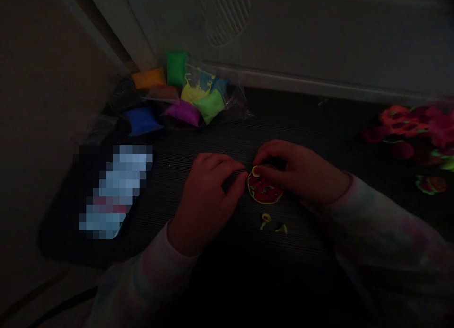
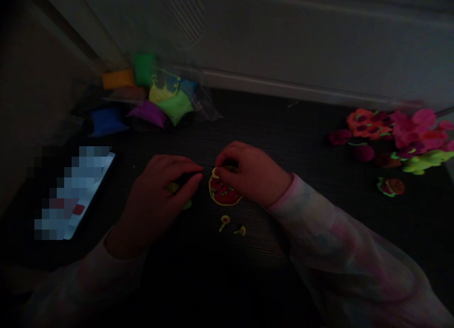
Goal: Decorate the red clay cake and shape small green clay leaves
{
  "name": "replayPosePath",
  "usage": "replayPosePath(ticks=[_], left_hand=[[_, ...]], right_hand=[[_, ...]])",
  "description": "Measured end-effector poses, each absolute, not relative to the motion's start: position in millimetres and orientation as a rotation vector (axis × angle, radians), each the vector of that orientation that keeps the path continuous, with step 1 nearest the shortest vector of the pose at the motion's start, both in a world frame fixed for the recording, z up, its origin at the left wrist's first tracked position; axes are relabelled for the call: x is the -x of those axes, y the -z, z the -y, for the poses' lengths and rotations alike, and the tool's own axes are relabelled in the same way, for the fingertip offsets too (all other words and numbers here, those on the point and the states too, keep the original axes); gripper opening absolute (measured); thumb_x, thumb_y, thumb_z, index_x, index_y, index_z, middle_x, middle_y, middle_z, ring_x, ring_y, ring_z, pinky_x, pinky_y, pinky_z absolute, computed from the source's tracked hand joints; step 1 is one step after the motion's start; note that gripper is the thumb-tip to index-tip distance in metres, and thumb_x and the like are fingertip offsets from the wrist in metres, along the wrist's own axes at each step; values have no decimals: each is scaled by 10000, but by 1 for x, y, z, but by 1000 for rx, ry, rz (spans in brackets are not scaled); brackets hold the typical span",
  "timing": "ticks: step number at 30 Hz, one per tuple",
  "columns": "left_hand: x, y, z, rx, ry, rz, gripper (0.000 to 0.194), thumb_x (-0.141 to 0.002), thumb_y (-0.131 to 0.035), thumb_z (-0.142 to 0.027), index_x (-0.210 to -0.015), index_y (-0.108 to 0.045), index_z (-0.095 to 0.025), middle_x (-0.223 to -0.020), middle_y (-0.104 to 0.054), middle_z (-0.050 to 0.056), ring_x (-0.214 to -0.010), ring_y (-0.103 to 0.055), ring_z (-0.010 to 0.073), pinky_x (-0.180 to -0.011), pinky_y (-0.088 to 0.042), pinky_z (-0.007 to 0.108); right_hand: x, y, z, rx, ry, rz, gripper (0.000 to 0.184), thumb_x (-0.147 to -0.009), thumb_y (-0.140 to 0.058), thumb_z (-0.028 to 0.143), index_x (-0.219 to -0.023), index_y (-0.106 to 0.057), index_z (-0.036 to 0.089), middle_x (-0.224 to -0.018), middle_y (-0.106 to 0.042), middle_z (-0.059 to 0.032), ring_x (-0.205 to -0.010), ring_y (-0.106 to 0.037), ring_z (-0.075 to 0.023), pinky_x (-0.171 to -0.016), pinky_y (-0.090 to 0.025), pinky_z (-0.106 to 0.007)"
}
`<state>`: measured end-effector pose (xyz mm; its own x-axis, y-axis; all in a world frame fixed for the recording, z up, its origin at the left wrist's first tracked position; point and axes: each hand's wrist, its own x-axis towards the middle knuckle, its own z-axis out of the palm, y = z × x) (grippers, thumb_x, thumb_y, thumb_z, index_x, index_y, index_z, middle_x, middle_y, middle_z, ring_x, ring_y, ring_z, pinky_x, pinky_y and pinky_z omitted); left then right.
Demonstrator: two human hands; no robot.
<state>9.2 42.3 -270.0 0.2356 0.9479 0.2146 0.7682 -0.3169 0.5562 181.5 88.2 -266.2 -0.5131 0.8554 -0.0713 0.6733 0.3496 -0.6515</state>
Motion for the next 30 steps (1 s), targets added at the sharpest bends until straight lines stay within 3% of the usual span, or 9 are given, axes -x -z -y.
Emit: replayPosePath(ticks=[8,19,23,26,30], left_hand=[[-9,268,-43,-2159,-764,-1583,165,-781,-484,-239,-849,-622,-179,-856,-618,15,-859,-519,154,-788,-401,310],[-9,267,-42,-2156,-794,-1575,154,-777,-500,-237,-845,-620,-169,-847,-618,16,-852,-515,141,-796,-398,296],[-8,267,-42,-2154,-788,-1580,159,-780,-494,-234,-853,-619,-168,-850,-623,17,-850,-521,142,-796,-399,302],[-7,268,-43,-2156,-798,-1582,161,-779,-492,-240,-845,-621,-170,-850,-626,20,-848,-525,148,-789,-403,311],[-8,269,-43,-2159,-820,-1589,169,-780,-488,-244,-847,-623,-168,-850,-628,27,-851,-527,154,-781,-408,314]], right_hand=[[-188,264,-92,1420,-1130,2128,138,-748,-501,263,-788,-616,199,-834,-607,-1,-783,-568,-140,-703,-450,-280],[-185,268,-91,1376,-1023,2244,110,-699,-579,255,-779,-607,185,-856,-597,-16,-811,-550,-149,-756,-430,-302],[-196,238,-88,1394,-963,2107,189,-728,-558,330,-855,-605,199,-881,-614,-3,-820,-556,-148,-721,-431,-292],[-212,202,-78,1438,-788,2002,135,-769,-516,327,-819,-602,236,-866,-617,20,-796,-559,-130,-697,-431,-266],[-226,183,-57,1400,-645,2276,154,-763,-505,402,-833,-595,298,-902,-606,21,-814,-555,-144,-678,-438,-265]])
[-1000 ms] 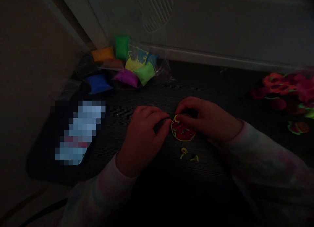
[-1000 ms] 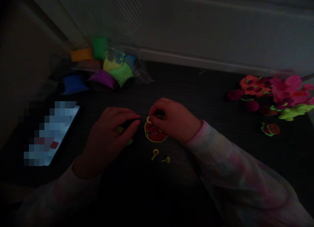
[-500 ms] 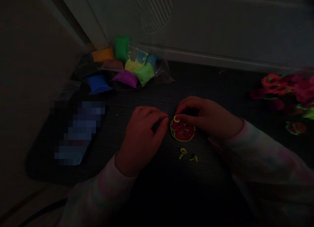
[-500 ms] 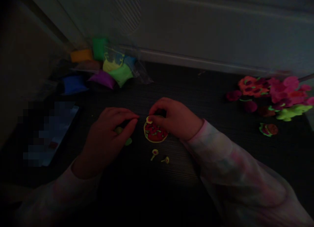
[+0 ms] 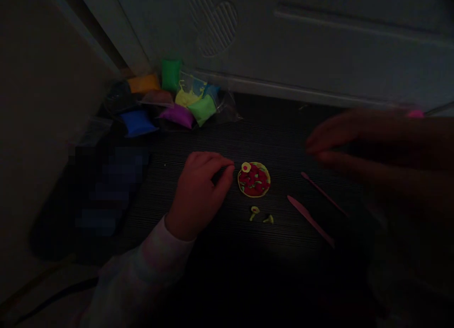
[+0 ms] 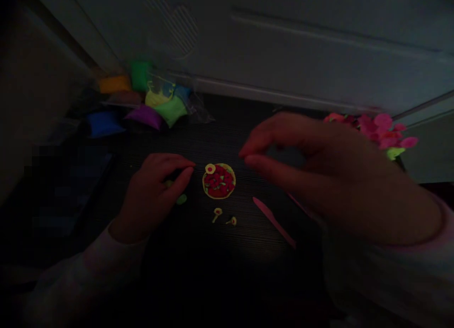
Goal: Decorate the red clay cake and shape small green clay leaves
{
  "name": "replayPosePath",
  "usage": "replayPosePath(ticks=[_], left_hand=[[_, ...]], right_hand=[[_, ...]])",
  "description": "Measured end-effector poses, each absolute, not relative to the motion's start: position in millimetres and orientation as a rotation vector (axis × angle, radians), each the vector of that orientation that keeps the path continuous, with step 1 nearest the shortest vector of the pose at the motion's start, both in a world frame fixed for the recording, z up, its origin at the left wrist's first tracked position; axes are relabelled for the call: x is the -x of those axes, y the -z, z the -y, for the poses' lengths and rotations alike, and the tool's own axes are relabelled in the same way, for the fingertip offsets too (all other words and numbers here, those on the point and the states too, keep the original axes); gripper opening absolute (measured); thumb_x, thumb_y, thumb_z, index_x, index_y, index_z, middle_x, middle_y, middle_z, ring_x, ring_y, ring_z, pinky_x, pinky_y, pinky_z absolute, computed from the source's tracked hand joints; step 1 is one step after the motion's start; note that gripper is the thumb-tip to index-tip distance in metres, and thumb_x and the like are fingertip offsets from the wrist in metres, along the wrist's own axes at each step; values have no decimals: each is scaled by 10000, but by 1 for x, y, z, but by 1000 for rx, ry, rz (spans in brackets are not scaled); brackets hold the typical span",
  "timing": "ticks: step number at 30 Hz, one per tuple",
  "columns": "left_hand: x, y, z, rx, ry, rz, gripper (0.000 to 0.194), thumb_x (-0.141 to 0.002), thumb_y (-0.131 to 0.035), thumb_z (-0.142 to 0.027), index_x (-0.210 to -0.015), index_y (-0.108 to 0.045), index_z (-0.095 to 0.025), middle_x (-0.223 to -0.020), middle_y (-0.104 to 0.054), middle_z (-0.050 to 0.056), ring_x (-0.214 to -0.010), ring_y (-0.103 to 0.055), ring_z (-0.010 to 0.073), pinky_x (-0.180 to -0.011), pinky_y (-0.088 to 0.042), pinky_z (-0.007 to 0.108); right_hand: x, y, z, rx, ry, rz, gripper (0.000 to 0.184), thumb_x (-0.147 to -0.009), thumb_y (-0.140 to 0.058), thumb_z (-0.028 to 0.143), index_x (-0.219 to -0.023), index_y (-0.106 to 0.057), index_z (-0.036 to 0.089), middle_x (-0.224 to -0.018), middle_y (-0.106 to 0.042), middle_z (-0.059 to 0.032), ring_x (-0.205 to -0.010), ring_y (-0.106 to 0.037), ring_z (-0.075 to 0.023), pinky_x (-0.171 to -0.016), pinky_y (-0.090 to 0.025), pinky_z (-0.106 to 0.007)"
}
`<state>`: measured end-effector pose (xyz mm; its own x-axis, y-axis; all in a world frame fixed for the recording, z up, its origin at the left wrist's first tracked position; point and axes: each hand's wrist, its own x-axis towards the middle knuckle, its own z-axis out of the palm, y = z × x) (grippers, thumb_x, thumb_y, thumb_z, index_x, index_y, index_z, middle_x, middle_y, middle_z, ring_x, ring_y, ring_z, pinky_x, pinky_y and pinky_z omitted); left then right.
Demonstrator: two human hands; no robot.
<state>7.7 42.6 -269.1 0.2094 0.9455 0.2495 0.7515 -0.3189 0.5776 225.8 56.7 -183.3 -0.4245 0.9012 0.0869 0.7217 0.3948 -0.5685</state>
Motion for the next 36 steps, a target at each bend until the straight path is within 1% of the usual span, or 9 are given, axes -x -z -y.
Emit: replayPosePath(ticks=[3,7,13,17,22,28,29,32,36], left_hand=[[-8,269,-42,-2170,-882,-1608,167,-777,-490,-231,-846,-623,-156,-842,-629,32,-841,-530,150,-778,-410,304],[-5,263,-38,-2188,-934,-1632,160,-773,-498,-218,-845,-625,-152,-840,-631,30,-847,-529,143,-784,-409,290],[6,251,-25,-2193,-963,-1723,167,-770,-502,-231,-851,-628,-156,-843,-625,36,-848,-533,149,-774,-418,293],[5,250,-17,-2223,-903,-1671,170,-765,-506,-229,-870,-623,-166,-860,-624,35,-852,-533,155,-770,-424,304],[7,254,-16,-2318,-844,-1677,166,-761,-509,-240,-861,-621,-170,-869,-630,40,-861,-538,169,-782,-430,329],[53,248,-9,-2197,-841,-2329,275,-766,-445,-288,-959,-584,-149,-920,-621,71,-963,-527,264,-873,-362,441],[61,247,-6,-2104,-694,-2383,328,-775,-414,-305,-1022,-553,-141,-982,-597,86,-1026,-492,296,-885,-336,466],[82,249,-1,-1908,-538,-2500,405,-772,-374,-348,-1099,-493,-140,-1065,-544,113,-1108,-413,366,-838,-326,515],[93,259,2,-1784,-480,-2597,351,-740,-416,-391,-1019,-525,-208,-964,-581,99,-1075,-439,391,-767,-332,554]], right_hand=[[-224,202,-38,1246,-836,2538,168,-794,-467,312,-844,-612,243,-844,-618,-26,-760,-574,-154,-663,-455,-291],[-219,238,-18,1311,-853,2717,185,-789,-477,217,-910,-608,267,-913,-614,-15,-840,-568,-163,-828,-392,-396],[-219,257,-13,1315,-950,2686,156,-794,-487,249,-884,-610,219,-929,-590,-48,-854,-541,-166,-777,-419,-354],[-218,254,-14,1273,-1004,2618,124,-794,-488,243,-789,-604,200,-863,-594,-34,-819,-549,-146,-771,-422,-327],[-217,244,-17,1388,-1122,2400,109,-786,-487,253,-800,-585,208,-805,-627,-5,-747,-574,-121,-714,-445,-275],[-217,240,-21,1601,-1246,2014,174,-753,-513,356,-810,-583,207,-791,-648,-8,-736,-594,-148,-681,-447,-307],[-217,240,-21,1581,-1278,1948,185,-744,-525,367,-806,-577,201,-782,-647,-12,-727,-595,-148,-661,-449,-298],[-217,241,-24,1521,-1345,1804,191,-721,-560,366,-799,-564,192,-760,-641,-16,-695,-593,-139,-617,-450,-265],[-215,240,-27,1505,-1335,1733,162,-705,-584,337,-767,-562,189,-729,-622,-11,-667,-578,-131,-581,-445,-246]])
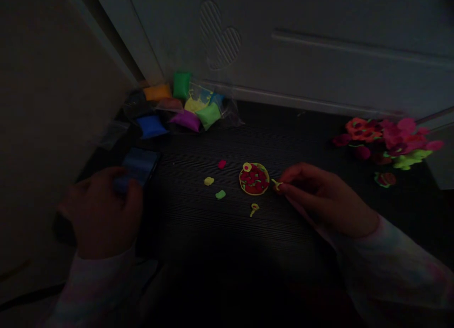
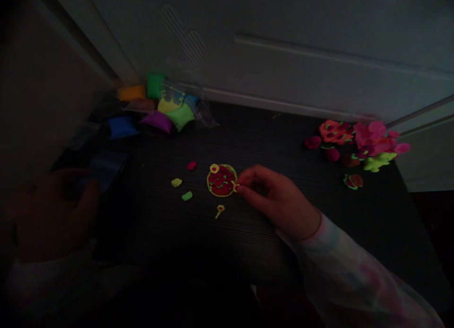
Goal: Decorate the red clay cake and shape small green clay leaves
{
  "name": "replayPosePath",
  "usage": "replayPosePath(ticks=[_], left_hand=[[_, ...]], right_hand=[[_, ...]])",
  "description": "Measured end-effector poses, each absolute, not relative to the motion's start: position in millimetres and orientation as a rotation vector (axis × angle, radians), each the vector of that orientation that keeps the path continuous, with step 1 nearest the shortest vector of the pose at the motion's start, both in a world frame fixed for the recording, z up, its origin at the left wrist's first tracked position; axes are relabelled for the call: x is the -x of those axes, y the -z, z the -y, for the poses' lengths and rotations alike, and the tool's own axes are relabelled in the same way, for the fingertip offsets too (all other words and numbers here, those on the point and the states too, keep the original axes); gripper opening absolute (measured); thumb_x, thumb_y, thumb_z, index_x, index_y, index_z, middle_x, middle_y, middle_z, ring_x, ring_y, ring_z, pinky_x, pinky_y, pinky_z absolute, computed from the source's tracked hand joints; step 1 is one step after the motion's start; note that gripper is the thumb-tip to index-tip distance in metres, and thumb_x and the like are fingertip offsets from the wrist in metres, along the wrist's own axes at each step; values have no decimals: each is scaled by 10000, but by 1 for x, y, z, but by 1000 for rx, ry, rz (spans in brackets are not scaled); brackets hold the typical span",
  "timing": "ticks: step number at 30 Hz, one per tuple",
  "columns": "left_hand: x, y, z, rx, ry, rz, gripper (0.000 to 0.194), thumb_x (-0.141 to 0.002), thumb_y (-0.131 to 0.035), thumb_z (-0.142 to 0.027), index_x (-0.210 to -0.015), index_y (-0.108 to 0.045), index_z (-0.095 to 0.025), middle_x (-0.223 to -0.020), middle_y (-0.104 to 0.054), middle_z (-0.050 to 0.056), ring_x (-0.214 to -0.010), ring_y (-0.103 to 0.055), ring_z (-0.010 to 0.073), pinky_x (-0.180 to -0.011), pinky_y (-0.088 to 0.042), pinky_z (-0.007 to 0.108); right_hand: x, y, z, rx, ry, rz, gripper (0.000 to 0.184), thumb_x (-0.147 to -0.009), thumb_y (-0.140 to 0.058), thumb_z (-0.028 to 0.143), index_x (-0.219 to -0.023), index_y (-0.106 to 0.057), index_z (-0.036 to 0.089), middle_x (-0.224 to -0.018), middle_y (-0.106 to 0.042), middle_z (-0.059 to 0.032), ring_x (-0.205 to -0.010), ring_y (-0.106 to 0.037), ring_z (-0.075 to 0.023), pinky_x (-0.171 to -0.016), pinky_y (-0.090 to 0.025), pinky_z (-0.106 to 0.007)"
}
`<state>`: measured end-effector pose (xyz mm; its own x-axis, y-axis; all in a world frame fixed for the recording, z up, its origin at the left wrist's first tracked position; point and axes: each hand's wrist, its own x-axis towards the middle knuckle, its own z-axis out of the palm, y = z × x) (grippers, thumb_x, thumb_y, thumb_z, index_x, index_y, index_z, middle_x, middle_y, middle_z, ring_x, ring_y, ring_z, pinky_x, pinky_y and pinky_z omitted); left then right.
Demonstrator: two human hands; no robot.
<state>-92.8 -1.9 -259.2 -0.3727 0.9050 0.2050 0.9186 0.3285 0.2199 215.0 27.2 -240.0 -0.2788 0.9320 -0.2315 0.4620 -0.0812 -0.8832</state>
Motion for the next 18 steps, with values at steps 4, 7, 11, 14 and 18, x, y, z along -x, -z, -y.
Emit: replayPosePath(ticks=[4,7,11,14,18], left_hand=[[92,266,-2,1814,448,2571,343,-741,-413,-400,-1019,-518,-228,-1000,-571,78,-1092,-424,391,-768,-312,561],[90,267,-8,1811,487,2595,385,-746,-402,-418,-1040,-521,-200,-1010,-575,71,-1095,-425,383,-750,-324,561],[84,263,-15,1917,578,2524,422,-756,-412,-408,-1117,-481,-202,-1049,-560,63,-1118,-402,358,-796,-322,549],[62,257,-17,2019,652,2377,405,-768,-431,-360,-1116,-491,-161,-1055,-556,105,-1077,-439,322,-849,-344,501],[19,252,-19,2433,775,2006,291,-748,-494,-290,-1007,-542,-169,-987,-597,79,-961,-507,252,-842,-377,448]], right_hand=[[-214,239,-30,1482,-1315,1735,122,-702,-592,298,-753,-569,190,-715,-603,5,-663,-561,-118,-587,-439,-236],[-214,240,-33,1515,-1283,1673,103,-689,-601,284,-728,-572,193,-697,-591,14,-649,-550,-110,-588,-436,-232],[-216,246,-37,1543,-1277,1573,96,-679,-604,274,-735,-585,198,-701,-603,11,-659,-558,-120,-601,-444,-247],[-215,252,-41,1540,-1326,1540,105,-691,-589,269,-766,-590,194,-726,-622,2,-680,-571,-129,-611,-448,-260],[-211,258,-43,1574,-1375,1477,159,-672,-609,268,-805,-578,185,-716,-621,7,-663,-573,-119,-595,-442,-247]])
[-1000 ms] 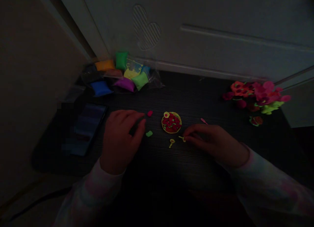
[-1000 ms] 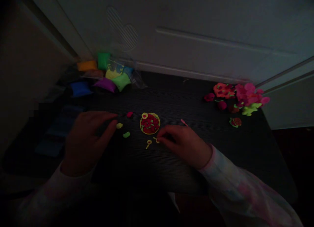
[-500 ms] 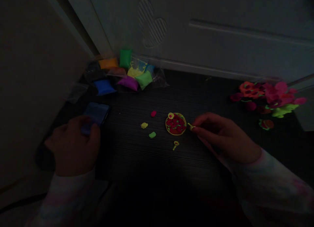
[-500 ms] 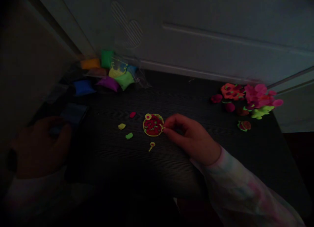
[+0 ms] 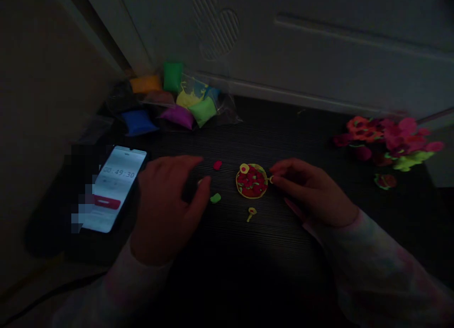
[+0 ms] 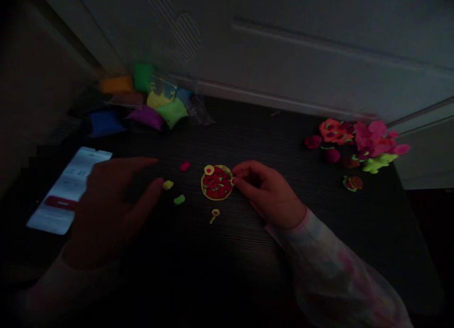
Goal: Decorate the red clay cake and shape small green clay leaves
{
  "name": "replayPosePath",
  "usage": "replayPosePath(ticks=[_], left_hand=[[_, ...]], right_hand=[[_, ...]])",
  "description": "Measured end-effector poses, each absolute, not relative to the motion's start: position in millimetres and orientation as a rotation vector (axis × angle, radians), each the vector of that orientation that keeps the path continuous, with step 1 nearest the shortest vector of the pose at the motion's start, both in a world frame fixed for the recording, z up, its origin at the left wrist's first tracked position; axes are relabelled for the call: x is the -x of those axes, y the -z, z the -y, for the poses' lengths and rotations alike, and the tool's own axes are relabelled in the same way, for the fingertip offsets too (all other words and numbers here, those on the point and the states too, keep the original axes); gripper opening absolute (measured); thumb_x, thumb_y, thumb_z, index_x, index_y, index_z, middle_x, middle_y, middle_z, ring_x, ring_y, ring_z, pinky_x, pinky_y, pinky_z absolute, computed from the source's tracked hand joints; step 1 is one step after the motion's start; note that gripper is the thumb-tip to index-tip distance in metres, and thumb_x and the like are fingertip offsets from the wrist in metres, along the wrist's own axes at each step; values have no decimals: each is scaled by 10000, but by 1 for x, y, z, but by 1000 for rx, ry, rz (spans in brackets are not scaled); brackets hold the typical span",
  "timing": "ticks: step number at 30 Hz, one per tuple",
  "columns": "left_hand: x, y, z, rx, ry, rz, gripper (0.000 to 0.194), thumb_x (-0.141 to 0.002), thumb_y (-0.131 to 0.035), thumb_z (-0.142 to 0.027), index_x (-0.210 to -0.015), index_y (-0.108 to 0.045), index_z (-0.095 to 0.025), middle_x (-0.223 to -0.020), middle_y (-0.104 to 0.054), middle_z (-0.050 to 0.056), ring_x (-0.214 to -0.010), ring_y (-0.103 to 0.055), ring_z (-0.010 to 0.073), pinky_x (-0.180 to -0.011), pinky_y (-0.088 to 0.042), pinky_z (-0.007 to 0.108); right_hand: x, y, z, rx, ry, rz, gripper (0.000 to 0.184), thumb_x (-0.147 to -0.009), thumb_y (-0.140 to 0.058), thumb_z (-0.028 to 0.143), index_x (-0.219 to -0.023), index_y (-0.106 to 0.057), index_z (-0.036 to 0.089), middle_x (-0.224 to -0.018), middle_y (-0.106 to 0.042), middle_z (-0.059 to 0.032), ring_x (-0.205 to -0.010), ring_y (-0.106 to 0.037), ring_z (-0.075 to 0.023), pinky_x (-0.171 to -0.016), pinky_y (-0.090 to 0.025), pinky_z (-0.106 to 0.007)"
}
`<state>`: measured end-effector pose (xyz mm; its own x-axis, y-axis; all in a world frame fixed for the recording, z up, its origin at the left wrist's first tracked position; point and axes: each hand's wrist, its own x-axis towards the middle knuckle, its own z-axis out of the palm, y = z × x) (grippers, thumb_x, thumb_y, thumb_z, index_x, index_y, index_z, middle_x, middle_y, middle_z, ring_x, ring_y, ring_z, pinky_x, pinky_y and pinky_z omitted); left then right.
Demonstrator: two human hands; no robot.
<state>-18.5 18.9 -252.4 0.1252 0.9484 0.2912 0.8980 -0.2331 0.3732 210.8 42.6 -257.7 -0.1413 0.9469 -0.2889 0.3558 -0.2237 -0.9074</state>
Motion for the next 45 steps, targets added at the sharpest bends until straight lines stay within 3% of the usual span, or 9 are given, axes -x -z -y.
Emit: replayPosePath(ticks=[4,11,45], left_hand=[[-11,257,-19,-2387,-707,-1625,166,-755,-490,-234,-878,-597,-200,-941,-609,46,-927,-506,227,-823,-370,423],[-19,267,-18,-2464,-625,-1468,126,-758,-508,-250,-815,-619,-226,-904,-600,23,-952,-460,228,-832,-336,417],[-22,272,-17,-2465,-560,-1390,160,-796,-455,-252,-852,-598,-206,-929,-586,30,-936,-458,221,-817,-351,424]], right_hand=[[-211,258,-42,1632,-1400,1462,142,-655,-622,291,-722,-584,171,-690,-622,1,-627,-567,-115,-570,-433,-241],[-214,261,-41,1684,-1346,1584,163,-688,-584,341,-732,-602,185,-681,-626,7,-614,-559,-114,-530,-413,-231],[-201,263,-48,1845,-1084,1694,157,-693,-572,315,-755,-619,179,-732,-612,-13,-668,-550,-139,-589,-409,-269]])
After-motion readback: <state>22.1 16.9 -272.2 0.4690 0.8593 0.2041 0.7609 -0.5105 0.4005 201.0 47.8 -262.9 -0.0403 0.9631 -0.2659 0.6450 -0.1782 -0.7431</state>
